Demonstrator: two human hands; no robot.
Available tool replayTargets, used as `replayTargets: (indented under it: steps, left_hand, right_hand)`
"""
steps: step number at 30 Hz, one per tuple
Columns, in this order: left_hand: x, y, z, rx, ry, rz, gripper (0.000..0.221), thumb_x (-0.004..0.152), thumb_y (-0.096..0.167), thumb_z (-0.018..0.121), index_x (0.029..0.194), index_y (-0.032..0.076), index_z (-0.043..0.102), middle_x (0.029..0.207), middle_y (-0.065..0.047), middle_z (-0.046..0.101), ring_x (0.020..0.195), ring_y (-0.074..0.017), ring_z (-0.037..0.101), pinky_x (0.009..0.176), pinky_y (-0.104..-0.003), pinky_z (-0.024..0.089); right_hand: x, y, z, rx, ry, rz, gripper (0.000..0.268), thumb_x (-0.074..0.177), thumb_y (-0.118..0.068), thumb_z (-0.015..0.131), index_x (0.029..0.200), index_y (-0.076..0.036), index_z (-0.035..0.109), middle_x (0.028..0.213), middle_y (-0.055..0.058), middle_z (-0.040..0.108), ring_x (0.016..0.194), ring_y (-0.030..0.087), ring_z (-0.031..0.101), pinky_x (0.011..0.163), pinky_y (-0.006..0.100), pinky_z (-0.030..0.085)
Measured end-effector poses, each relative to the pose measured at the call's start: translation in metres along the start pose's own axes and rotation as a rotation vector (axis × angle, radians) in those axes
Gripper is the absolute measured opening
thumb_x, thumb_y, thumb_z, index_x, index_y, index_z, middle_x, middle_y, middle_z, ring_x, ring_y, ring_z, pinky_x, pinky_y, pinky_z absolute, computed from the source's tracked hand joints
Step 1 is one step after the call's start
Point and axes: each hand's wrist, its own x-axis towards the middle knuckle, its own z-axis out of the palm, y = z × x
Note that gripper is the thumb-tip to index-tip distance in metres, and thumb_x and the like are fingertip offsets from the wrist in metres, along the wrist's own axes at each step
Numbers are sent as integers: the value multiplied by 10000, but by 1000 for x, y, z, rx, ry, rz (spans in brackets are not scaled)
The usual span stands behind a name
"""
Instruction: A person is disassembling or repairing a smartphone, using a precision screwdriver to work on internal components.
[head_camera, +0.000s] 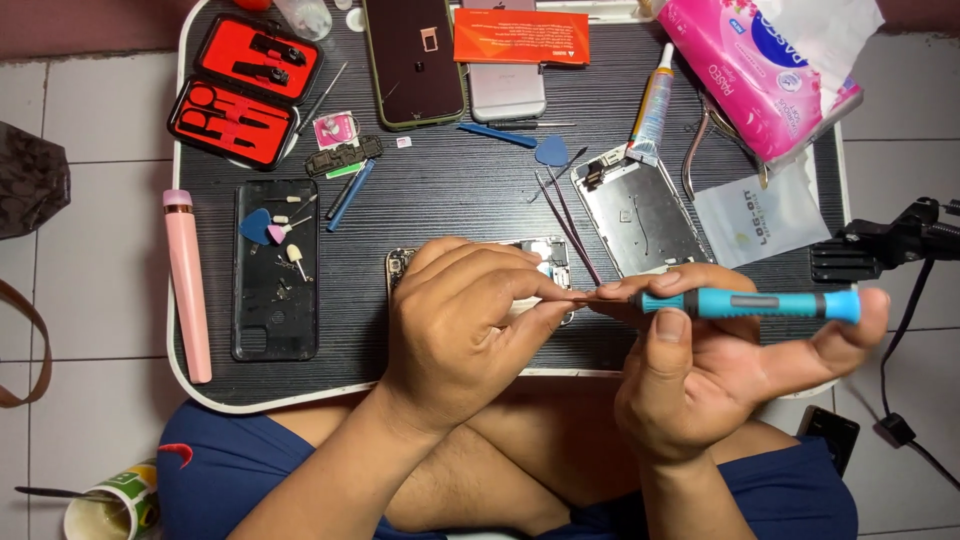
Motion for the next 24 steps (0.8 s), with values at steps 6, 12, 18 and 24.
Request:
replayTargets:
  steps: [6, 12, 18, 24]
  left_hand:
    - [-2, -2, 0, -7, -12, 1, 182, 726, 29, 855, 784, 83, 691, 782, -20, 734, 862, -212, 738, 824, -339, 497]
    - [-3, -2, 0, -20, -12, 4, 175, 760, 74, 875, 814, 74, 709, 834, -39, 736, 862, -210, 730, 803, -340, 496]
    - [0, 1, -2, -28, -10, 0, 188, 780, 119, 872, 873, 52, 724, 869, -63, 744, 829, -211, 709, 805, -345, 509]
    - [1, 0, -8, -3, -52, -36, 278, 760, 184, 882, 943, 42, 728, 913, -75, 732, 828, -210, 680, 843, -354, 491]
  right_hand:
    - [0, 4, 2, 165, 107, 174, 856, 1120, 90, 519, 1639, -427, 78, 1184, 168, 659, 900, 248, 685, 931, 458, 735]
    - [3, 8, -1, 219, 106, 205, 841, 1150, 81, 539, 1655, -425, 95, 1236, 159, 634, 998, 212, 654, 946, 440, 726]
    - [14, -5, 6, 293, 162, 344, 831, 1118, 61, 477, 1674, -362, 27, 1217, 130, 610, 874, 202, 677, 900, 343, 665]
    - [18, -6, 8, 391, 168, 371, 816, 1095, -9, 544, 1667, -360, 81, 1203, 120, 610, 877, 211, 707, 712, 294, 672]
